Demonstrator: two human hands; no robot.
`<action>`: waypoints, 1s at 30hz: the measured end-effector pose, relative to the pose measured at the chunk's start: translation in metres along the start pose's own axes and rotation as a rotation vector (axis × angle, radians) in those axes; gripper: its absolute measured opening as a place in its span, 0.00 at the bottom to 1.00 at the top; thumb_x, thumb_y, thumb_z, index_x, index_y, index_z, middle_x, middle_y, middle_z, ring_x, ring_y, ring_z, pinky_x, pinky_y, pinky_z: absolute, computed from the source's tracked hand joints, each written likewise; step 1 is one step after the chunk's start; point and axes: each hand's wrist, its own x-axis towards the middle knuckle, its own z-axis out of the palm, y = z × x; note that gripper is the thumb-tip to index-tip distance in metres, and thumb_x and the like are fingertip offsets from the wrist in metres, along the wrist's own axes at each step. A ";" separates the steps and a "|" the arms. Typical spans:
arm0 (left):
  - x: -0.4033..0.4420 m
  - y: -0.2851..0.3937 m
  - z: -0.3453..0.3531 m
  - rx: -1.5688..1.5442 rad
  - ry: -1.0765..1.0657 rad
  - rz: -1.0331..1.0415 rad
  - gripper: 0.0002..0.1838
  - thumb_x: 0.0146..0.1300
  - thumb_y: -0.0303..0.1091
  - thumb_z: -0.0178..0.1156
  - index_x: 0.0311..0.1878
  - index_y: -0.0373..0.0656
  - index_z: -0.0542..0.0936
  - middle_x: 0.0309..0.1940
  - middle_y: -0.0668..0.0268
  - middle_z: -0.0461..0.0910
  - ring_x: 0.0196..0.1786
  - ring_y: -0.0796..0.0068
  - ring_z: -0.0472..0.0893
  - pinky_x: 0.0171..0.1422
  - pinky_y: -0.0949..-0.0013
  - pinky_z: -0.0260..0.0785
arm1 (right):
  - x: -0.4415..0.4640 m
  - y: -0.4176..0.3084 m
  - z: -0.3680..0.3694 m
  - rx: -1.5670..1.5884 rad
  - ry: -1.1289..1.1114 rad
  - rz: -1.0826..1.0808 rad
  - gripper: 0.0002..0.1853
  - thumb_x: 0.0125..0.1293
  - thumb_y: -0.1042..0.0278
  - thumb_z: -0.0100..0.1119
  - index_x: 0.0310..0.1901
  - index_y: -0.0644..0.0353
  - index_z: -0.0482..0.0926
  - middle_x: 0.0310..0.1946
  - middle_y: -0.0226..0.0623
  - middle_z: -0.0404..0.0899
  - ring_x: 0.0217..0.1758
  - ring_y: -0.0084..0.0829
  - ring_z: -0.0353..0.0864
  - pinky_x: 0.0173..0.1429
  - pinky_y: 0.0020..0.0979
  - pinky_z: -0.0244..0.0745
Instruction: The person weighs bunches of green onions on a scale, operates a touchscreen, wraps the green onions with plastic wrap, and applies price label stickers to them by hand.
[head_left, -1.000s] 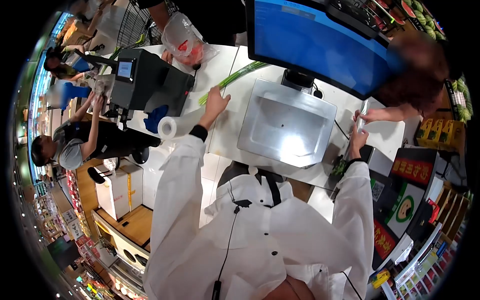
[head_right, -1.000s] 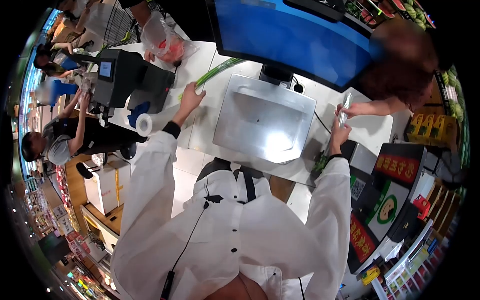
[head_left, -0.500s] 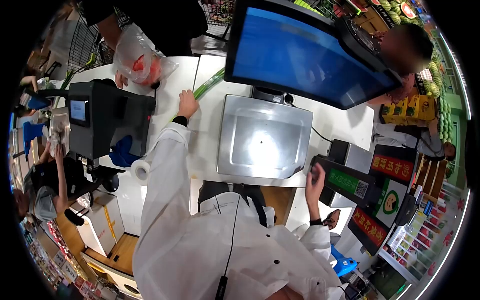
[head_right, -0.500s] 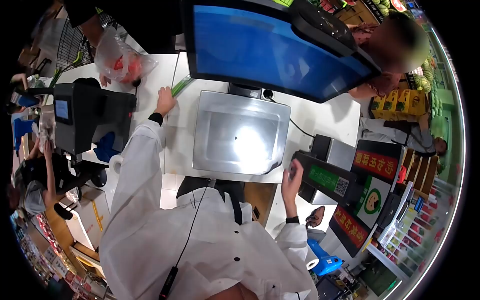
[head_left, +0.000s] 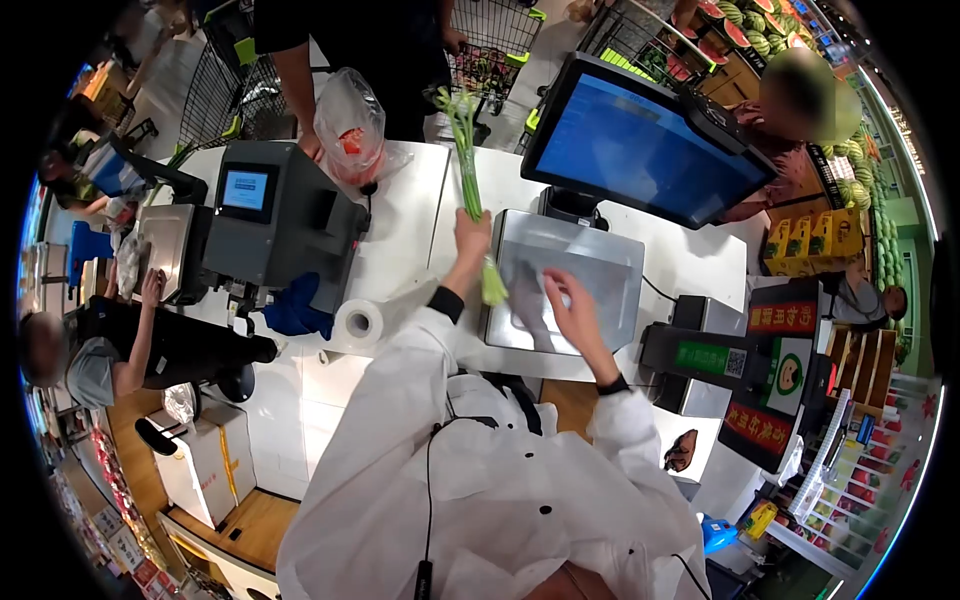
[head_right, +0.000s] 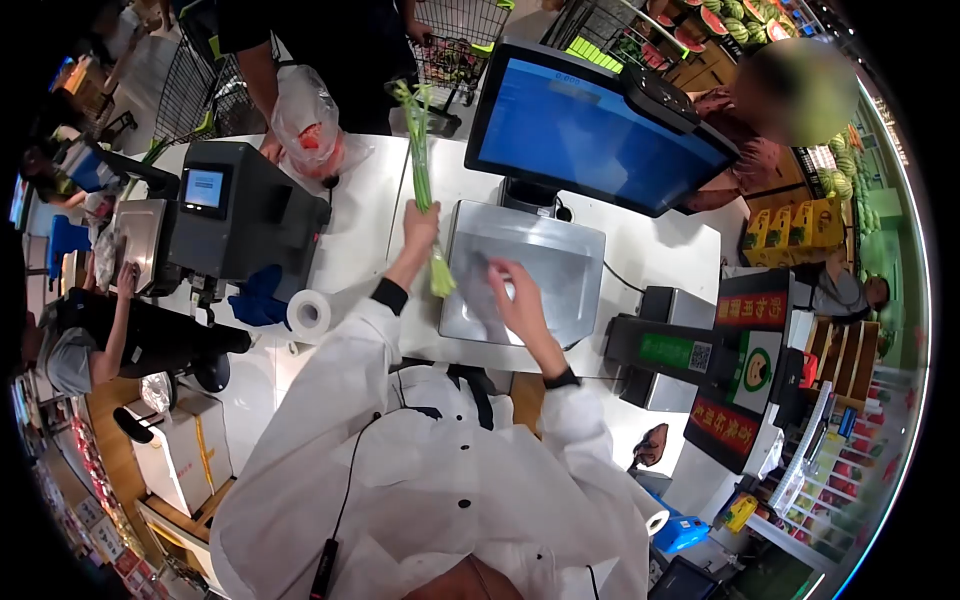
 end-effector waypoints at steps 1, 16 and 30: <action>-0.031 0.018 -0.003 -0.040 0.045 0.008 0.17 0.63 0.35 0.62 0.45 0.34 0.68 0.27 0.60 0.76 0.27 0.69 0.77 0.31 0.62 0.69 | 0.018 0.005 0.011 0.060 -0.047 0.054 0.18 0.72 0.61 0.55 0.56 0.65 0.77 0.47 0.46 0.82 0.47 0.38 0.83 0.52 0.33 0.77; -0.287 0.023 0.022 -0.021 -0.705 0.329 0.35 0.60 0.38 0.69 0.65 0.34 0.65 0.50 0.54 0.73 0.51 0.61 0.76 0.52 0.62 0.71 | 0.026 0.034 -0.041 -0.141 -0.302 0.155 0.18 0.59 0.64 0.67 0.47 0.62 0.76 0.34 0.49 0.82 0.35 0.45 0.82 0.42 0.39 0.76; -0.245 0.008 -0.094 0.232 -0.640 0.241 0.13 0.68 0.37 0.61 0.53 0.44 0.79 0.41 0.67 0.82 0.45 0.78 0.80 0.40 0.74 0.69 | -0.011 0.130 -0.078 -0.317 -0.147 -0.117 0.21 0.61 0.67 0.63 0.56 0.59 0.74 0.50 0.49 0.73 0.54 0.54 0.73 0.58 0.44 0.72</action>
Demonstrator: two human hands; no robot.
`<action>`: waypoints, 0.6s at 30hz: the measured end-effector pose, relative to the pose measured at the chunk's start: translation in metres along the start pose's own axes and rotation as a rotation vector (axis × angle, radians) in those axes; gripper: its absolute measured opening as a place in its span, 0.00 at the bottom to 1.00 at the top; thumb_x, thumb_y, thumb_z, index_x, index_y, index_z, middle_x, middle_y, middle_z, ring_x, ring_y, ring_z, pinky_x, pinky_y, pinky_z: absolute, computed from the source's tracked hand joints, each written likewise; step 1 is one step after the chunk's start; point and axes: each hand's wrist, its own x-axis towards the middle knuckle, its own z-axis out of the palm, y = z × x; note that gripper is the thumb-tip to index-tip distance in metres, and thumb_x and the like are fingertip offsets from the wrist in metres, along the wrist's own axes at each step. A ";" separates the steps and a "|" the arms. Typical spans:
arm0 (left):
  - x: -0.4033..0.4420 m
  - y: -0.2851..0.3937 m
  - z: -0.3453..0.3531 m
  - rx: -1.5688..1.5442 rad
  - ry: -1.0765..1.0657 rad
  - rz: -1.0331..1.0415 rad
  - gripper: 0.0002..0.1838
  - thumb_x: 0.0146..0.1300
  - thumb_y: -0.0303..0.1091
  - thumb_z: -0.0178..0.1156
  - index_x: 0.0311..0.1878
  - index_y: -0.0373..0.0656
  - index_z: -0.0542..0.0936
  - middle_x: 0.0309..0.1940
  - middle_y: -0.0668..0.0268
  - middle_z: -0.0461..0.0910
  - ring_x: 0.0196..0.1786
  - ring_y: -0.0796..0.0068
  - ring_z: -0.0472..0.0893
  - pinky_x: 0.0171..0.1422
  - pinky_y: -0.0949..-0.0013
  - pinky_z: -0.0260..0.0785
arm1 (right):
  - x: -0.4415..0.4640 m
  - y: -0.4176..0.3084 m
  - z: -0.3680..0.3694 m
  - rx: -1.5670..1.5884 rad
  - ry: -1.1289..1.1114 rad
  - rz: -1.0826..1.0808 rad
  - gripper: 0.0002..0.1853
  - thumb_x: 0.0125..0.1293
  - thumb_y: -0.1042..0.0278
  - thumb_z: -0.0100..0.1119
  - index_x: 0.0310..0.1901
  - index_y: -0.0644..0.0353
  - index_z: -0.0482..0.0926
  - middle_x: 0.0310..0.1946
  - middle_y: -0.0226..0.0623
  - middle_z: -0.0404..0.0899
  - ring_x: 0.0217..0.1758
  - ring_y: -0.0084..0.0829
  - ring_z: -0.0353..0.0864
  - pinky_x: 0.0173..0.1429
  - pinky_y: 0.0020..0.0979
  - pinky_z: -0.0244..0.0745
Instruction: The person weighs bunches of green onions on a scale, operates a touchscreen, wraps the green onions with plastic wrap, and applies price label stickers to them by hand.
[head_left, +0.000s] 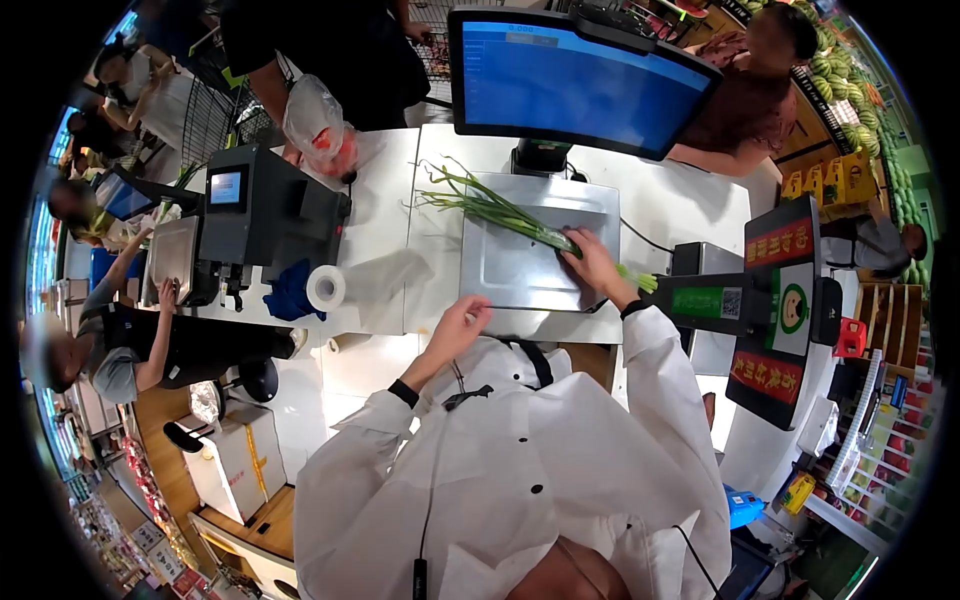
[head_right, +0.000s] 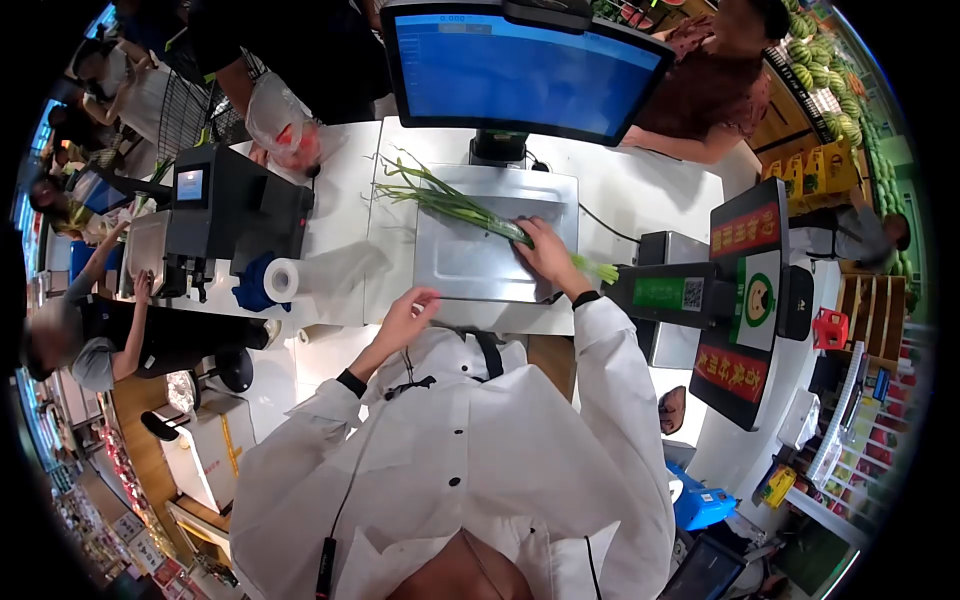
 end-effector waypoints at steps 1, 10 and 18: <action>-0.001 -0.002 0.002 0.006 0.024 0.007 0.12 0.68 0.36 0.61 0.52 0.44 0.79 0.40 0.68 0.82 0.43 0.79 0.80 0.38 0.75 0.68 | 0.002 -0.003 0.001 0.002 0.003 -0.016 0.23 0.60 0.67 0.65 0.58 0.58 0.74 0.52 0.49 0.73 0.56 0.54 0.72 0.60 0.44 0.71; -0.004 -0.003 0.011 -0.036 0.053 -0.084 0.12 0.69 0.37 0.60 0.52 0.44 0.79 0.40 0.68 0.83 0.44 0.78 0.81 0.43 0.74 0.71 | -0.052 -0.032 -0.020 -0.094 0.513 -0.056 0.23 0.61 0.76 0.62 0.58 0.63 0.72 0.57 0.50 0.72 0.60 0.51 0.71 0.65 0.43 0.67; 0.007 0.005 -0.014 -0.239 0.150 -0.103 0.13 0.71 0.37 0.57 0.51 0.40 0.78 0.39 0.66 0.83 0.42 0.77 0.81 0.44 0.72 0.72 | -0.143 -0.066 0.014 0.129 0.655 0.214 0.15 0.62 0.81 0.56 0.52 0.65 0.75 0.49 0.48 0.75 0.54 0.47 0.75 0.59 0.38 0.70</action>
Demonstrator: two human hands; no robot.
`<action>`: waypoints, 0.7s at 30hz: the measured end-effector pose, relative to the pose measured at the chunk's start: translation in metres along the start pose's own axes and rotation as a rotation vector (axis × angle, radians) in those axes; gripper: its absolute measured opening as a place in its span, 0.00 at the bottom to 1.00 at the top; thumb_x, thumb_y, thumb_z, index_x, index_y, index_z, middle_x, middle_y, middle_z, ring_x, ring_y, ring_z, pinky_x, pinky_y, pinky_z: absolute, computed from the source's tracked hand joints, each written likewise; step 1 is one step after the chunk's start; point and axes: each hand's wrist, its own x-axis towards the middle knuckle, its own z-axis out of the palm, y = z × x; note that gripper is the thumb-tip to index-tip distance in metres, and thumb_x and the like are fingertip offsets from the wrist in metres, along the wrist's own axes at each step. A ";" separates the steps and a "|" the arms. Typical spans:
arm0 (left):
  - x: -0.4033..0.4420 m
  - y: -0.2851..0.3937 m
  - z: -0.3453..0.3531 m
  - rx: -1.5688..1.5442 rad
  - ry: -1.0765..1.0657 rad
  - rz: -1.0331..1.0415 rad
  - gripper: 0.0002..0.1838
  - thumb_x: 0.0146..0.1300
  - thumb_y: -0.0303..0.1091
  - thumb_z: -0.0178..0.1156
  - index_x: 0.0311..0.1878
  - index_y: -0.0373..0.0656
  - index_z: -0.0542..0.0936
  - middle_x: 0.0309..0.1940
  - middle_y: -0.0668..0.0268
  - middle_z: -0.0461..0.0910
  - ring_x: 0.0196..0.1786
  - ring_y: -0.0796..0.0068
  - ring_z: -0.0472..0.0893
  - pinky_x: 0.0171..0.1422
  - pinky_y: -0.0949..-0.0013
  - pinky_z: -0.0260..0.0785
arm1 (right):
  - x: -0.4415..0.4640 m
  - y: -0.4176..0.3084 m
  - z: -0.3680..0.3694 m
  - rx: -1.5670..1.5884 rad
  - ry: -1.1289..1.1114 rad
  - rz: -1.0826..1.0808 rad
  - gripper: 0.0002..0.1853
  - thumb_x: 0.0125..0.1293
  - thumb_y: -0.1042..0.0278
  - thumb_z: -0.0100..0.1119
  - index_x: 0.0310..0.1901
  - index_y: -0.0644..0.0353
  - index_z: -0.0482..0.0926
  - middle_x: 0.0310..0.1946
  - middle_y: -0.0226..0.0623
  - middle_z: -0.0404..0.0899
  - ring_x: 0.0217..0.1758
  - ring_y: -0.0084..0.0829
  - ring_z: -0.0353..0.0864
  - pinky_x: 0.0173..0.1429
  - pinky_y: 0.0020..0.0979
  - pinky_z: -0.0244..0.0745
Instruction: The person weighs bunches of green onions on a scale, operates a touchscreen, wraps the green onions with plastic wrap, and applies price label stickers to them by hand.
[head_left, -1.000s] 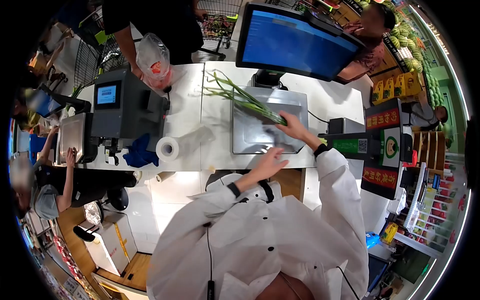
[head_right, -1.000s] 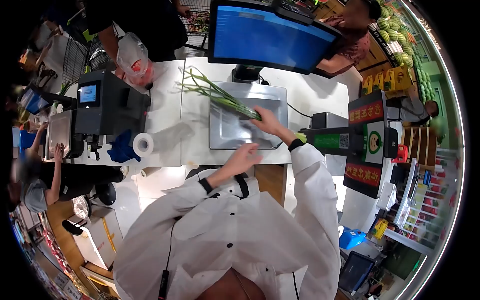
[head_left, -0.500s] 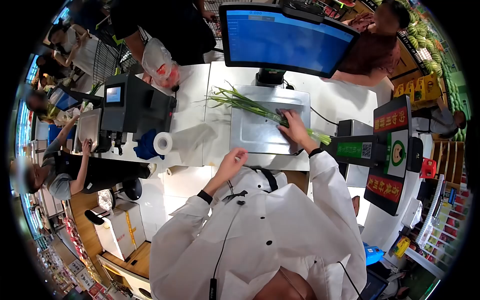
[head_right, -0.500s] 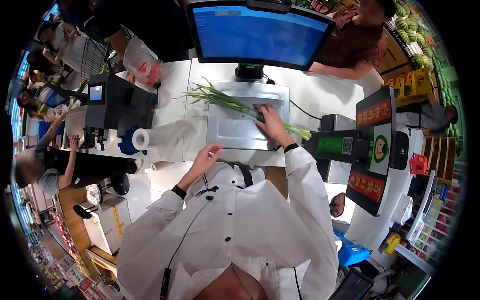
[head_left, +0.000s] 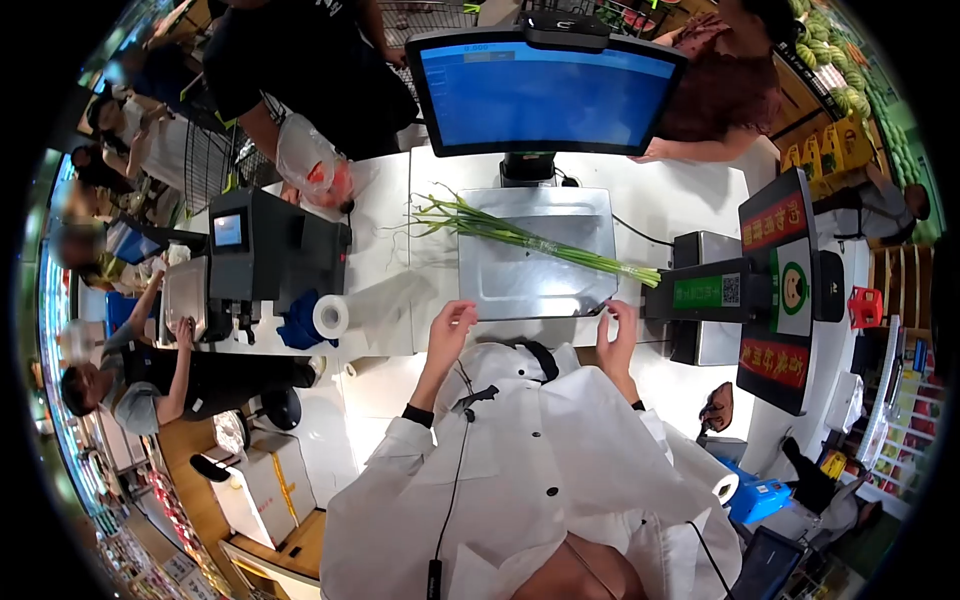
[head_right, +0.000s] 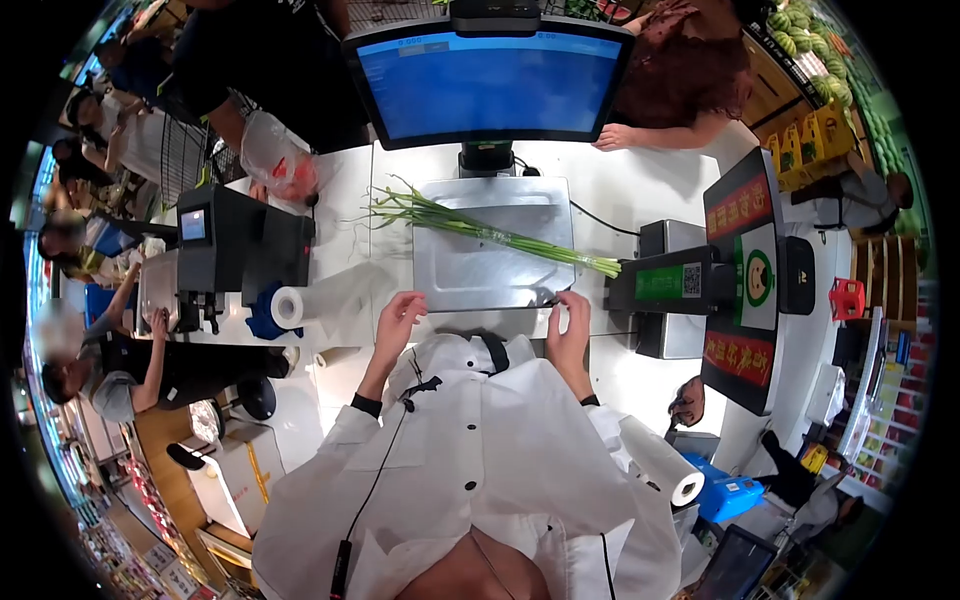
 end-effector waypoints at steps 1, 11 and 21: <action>0.001 0.002 0.000 -0.037 0.019 -0.015 0.13 0.72 0.38 0.57 0.51 0.39 0.78 0.40 0.65 0.82 0.43 0.76 0.81 0.44 0.73 0.72 | -0.004 -0.002 0.003 0.016 -0.010 -0.008 0.15 0.62 0.81 0.56 0.52 0.65 0.75 0.49 0.48 0.75 0.54 0.46 0.75 0.58 0.38 0.71; 0.003 0.016 -0.006 -0.064 -0.017 -0.024 0.12 0.73 0.38 0.55 0.52 0.41 0.78 0.41 0.65 0.83 0.42 0.77 0.82 0.44 0.73 0.71 | 0.029 -0.036 0.035 -0.004 -0.068 -0.245 0.15 0.60 0.80 0.58 0.50 0.63 0.76 0.52 0.46 0.75 0.55 0.47 0.74 0.59 0.40 0.69; -0.009 0.016 -0.022 -0.054 -0.001 -0.033 0.13 0.72 0.38 0.56 0.51 0.41 0.79 0.40 0.67 0.83 0.42 0.78 0.81 0.45 0.73 0.71 | 0.193 -0.148 0.096 -0.226 -0.169 -0.709 0.18 0.59 0.73 0.61 0.52 0.63 0.73 0.75 0.46 0.56 0.50 0.46 0.77 0.54 0.40 0.72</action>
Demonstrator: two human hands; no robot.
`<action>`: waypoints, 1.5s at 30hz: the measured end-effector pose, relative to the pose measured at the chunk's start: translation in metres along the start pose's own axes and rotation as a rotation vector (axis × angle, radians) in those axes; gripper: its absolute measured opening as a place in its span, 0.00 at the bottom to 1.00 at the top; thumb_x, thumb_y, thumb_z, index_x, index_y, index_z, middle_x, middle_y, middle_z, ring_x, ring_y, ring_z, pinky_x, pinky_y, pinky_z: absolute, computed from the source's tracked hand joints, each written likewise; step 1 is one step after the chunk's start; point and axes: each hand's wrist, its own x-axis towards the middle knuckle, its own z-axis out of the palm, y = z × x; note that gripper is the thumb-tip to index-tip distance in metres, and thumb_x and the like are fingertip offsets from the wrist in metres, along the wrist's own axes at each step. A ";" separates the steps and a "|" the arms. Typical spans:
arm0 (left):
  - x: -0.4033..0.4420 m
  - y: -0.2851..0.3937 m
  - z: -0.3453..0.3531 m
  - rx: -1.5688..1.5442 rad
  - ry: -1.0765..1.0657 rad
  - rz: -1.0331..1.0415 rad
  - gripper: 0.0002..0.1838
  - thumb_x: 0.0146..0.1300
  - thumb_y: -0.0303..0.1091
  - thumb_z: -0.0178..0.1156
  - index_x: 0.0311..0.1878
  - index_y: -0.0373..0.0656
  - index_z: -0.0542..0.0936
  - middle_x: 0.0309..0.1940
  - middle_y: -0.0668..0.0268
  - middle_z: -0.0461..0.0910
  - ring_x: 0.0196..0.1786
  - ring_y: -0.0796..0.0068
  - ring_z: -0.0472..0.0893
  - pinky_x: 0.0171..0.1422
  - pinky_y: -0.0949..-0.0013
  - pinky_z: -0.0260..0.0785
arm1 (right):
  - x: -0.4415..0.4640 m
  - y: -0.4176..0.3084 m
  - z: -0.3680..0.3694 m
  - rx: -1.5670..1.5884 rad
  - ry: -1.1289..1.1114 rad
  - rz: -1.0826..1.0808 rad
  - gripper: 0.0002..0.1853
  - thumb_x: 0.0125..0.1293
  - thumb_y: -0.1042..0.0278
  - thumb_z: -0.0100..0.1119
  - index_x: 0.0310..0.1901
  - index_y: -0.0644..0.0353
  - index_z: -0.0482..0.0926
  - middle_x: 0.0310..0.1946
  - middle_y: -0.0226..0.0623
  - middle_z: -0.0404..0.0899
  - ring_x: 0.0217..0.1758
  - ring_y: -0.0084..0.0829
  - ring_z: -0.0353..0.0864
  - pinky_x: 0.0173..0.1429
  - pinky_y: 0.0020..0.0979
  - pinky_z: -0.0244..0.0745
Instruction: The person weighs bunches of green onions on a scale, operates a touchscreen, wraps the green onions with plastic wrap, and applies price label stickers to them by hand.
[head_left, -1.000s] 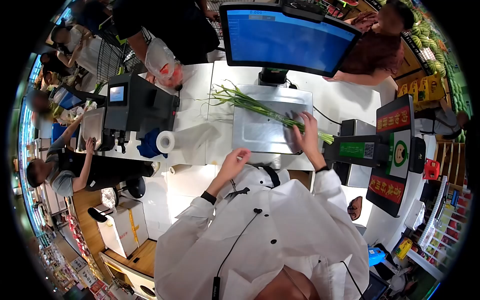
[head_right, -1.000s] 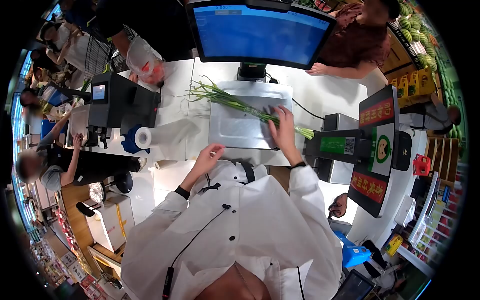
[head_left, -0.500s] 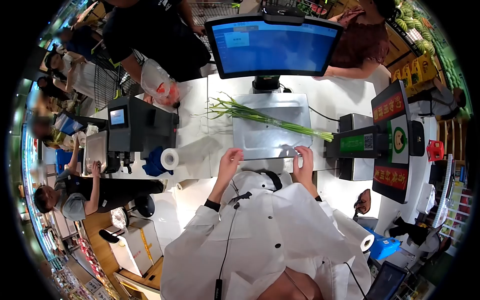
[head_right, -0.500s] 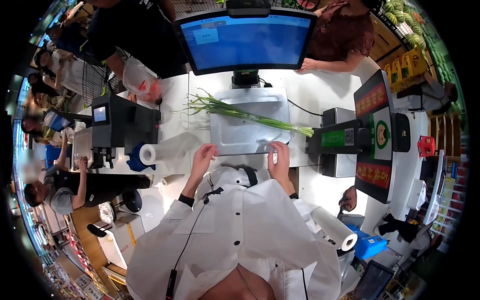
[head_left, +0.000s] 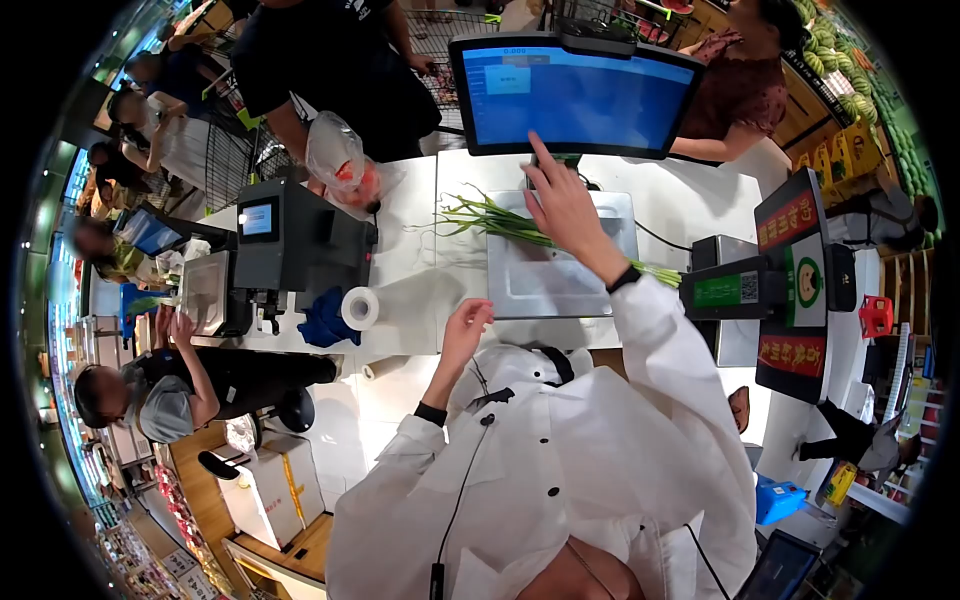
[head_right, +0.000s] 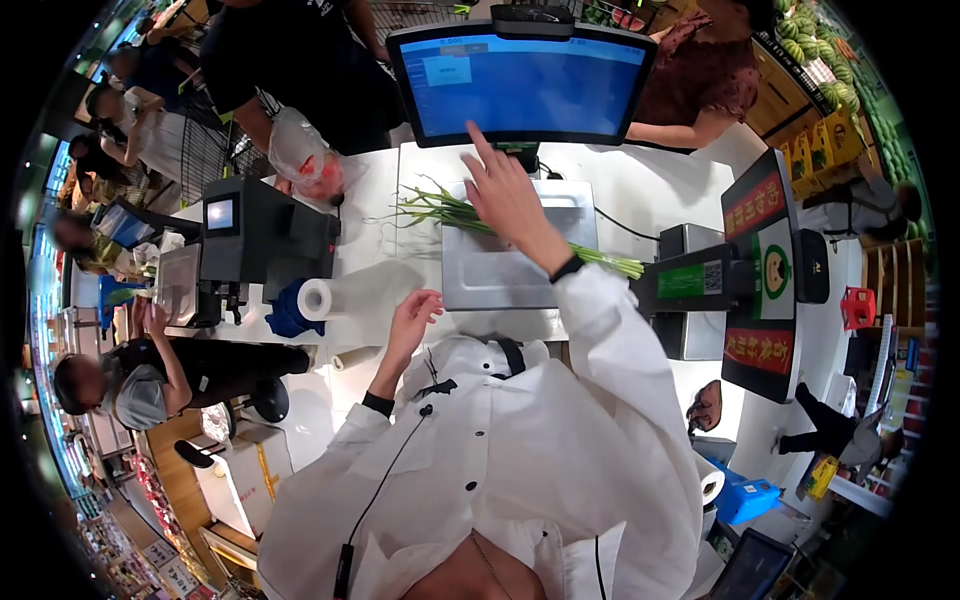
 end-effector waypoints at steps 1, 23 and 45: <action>-0.002 0.001 -0.002 0.005 0.007 -0.009 0.13 0.72 0.39 0.56 0.51 0.41 0.79 0.40 0.67 0.83 0.42 0.78 0.81 0.45 0.73 0.71 | 0.019 0.004 0.005 -0.072 0.012 -0.048 0.18 0.60 0.72 0.61 0.52 0.63 0.73 0.75 0.46 0.55 0.51 0.43 0.77 0.54 0.38 0.73; -0.005 -0.008 0.003 0.025 -0.024 -0.049 0.12 0.72 0.38 0.56 0.49 0.41 0.80 0.39 0.68 0.83 0.42 0.78 0.81 0.45 0.73 0.71 | -0.283 -0.018 0.007 0.300 0.212 0.980 0.09 0.67 0.73 0.58 0.48 0.61 0.77 0.41 0.40 0.74 0.32 0.34 0.73 0.38 0.32 0.72; 0.011 0.032 0.061 0.230 -0.196 -0.089 0.13 0.73 0.36 0.55 0.49 0.37 0.80 0.40 0.65 0.82 0.43 0.77 0.81 0.46 0.73 0.72 | -0.350 0.063 0.038 0.225 0.087 1.047 0.17 0.61 0.68 0.64 0.52 0.56 0.79 0.42 0.37 0.77 0.37 0.37 0.81 0.43 0.36 0.76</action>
